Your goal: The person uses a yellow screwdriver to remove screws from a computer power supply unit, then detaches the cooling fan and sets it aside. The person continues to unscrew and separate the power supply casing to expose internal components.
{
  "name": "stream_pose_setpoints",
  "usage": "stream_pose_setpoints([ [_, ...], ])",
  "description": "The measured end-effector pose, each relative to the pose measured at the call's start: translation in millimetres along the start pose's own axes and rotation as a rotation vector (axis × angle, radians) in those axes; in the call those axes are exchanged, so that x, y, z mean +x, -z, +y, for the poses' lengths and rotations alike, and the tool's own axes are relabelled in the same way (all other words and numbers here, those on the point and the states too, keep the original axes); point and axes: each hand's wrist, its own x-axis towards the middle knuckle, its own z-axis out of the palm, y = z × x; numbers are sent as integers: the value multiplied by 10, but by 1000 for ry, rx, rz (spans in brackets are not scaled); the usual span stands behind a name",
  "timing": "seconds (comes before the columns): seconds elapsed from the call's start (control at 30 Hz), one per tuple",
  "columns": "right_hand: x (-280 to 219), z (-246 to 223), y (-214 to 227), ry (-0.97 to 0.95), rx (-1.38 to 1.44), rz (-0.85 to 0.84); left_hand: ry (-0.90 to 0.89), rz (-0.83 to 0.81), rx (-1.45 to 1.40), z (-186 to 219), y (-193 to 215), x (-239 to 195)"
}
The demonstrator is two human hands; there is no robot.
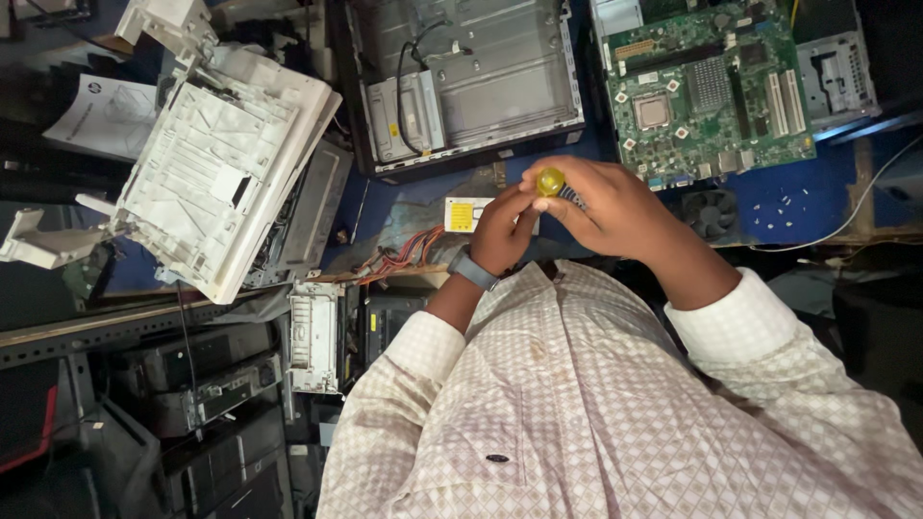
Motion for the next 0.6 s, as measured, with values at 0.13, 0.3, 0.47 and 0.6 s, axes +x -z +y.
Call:
stream_pose_setpoints([
  [0.13, -7, -5, 14, 1, -15, -6, -31, 26, 25, -13, -13, -3],
  [0.3, -16, -52, 8, 20, 81, -30, -26, 64, 131, -41, -5, -26],
  [0.47, -57, -37, -119, 32, 183, 17, -33, 81, 161, -44, 20, -33],
  [0.6, -115, -55, -556, -73, 404, 276, -44, 119, 157, -75, -8, -19],
])
